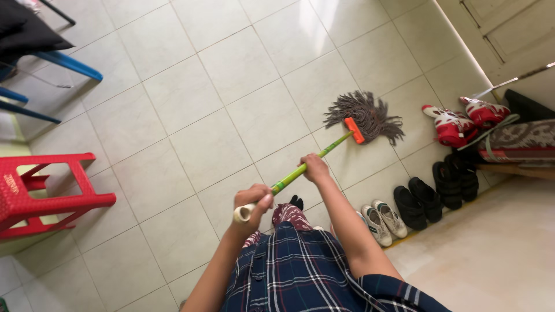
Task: The person mops a tiled floor using a string mop with a green handle. They move the mop back and forth across the floor, navigating around a red stool and a row of shoes lined up against the wall.
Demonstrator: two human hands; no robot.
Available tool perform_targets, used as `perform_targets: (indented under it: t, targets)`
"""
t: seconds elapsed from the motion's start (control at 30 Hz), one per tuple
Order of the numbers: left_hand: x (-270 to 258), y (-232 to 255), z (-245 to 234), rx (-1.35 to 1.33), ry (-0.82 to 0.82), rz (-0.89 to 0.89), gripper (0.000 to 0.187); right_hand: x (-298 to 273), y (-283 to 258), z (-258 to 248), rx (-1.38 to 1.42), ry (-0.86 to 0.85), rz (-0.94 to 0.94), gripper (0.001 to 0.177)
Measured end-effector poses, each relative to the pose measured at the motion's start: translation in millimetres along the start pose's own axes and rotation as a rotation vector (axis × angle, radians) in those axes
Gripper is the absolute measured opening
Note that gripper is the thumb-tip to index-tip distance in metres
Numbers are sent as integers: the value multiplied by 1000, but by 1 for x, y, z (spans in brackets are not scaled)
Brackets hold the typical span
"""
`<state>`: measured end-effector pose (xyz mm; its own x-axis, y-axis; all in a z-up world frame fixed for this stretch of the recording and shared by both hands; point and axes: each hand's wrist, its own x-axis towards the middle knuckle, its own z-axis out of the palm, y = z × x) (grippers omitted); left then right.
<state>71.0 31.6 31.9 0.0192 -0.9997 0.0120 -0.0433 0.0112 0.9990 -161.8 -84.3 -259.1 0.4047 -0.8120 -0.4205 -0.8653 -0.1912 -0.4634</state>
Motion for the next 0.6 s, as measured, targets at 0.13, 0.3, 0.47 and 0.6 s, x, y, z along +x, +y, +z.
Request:
perform_targets:
  t: [0.13, 0.3, 0.47, 0.6]
  targets:
    - [-22, 21, -40, -24, 52, 74, 32, 11, -60, 19, 7, 9, -108, 9]
    - [-45, 44, -102, 53, 126, 137, 27, 17, -148, 43, 53, 14, -132, 15]
    - [-71, 64, -179, 96, 126, 177, 27, 26, -244, 79, 140, 239, -291, 15]
    - [-85, 69, -245, 109, 96, 212, 28, 40, -319, 101, 166, 90, -157, 12]
